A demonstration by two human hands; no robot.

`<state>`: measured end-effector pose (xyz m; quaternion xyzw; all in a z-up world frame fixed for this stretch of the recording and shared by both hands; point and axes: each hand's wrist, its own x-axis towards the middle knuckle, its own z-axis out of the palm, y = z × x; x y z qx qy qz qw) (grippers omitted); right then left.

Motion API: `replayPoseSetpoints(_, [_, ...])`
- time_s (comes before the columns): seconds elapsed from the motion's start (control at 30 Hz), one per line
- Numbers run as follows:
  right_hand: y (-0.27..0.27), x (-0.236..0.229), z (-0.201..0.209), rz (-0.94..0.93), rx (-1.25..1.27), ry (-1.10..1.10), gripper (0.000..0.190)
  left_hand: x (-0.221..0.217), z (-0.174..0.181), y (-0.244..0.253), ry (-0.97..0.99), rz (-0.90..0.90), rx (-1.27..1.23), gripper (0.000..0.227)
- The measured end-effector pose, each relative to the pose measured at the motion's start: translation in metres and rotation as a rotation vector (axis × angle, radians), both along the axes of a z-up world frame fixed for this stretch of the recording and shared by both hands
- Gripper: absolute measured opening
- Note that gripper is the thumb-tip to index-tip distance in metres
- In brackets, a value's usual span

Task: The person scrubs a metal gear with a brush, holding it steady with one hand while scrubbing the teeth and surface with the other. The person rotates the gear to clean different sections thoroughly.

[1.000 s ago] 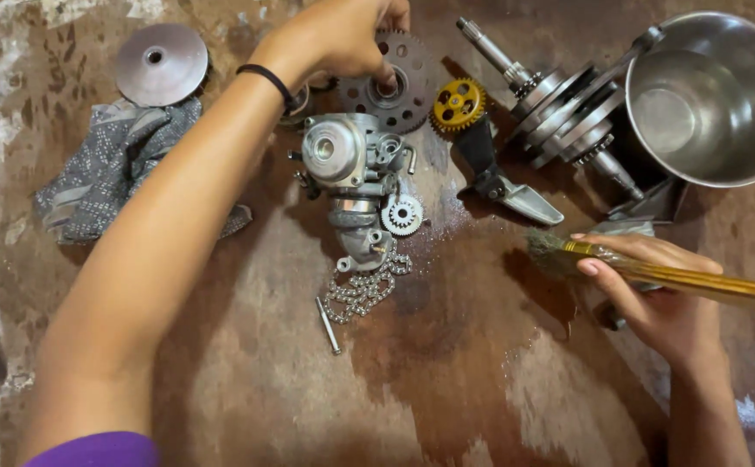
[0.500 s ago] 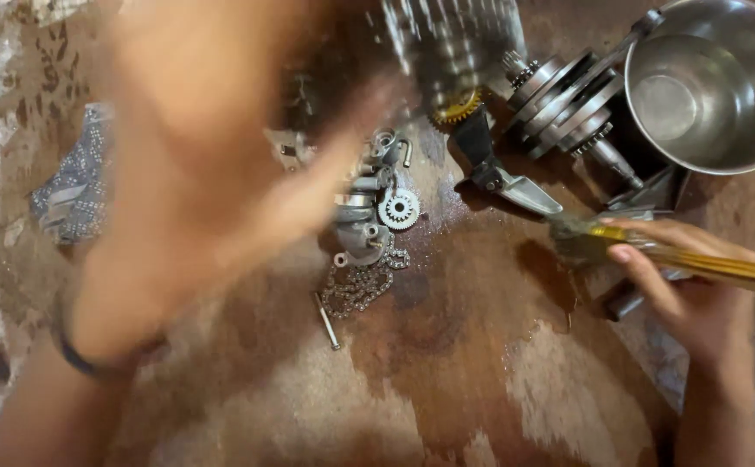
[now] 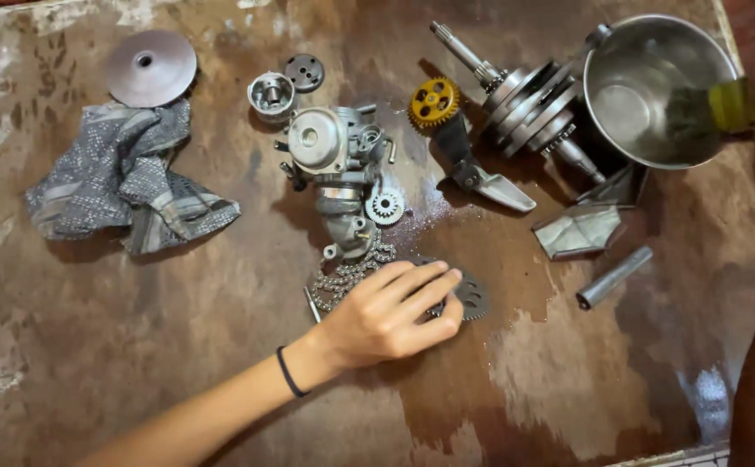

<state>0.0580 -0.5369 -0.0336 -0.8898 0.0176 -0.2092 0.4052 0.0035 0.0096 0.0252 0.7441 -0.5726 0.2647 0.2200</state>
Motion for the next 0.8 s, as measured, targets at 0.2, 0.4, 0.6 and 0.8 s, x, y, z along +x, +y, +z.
replayPoseSetpoints(0.2, [0.052, 0.014, 0.014, -0.27, -0.415, 0.037, 0.043, -0.021, -0.025, 0.001, 0.073, -0.018, 0.004, 0.01])
replayPoseSetpoints(0.4, [0.042, 0.038, -0.004, 0.0, -0.39, -0.144, 0.03, -0.025, -0.025, 0.013, 0.164, -0.013, 0.1, 0.02])
replayPoseSetpoints(0.6, [0.025, 0.032, -0.017, 0.044, -0.318, -0.175, 0.028, -0.02, -0.013, 0.015, 0.275, -0.031, 0.087, 0.029])
replayPoseSetpoints(0.8, [0.137, -0.055, 0.047, -0.058, -0.176, -0.064, 0.027, -0.018, -0.019, 0.007, 0.26, 0.027, 0.079, 0.035])
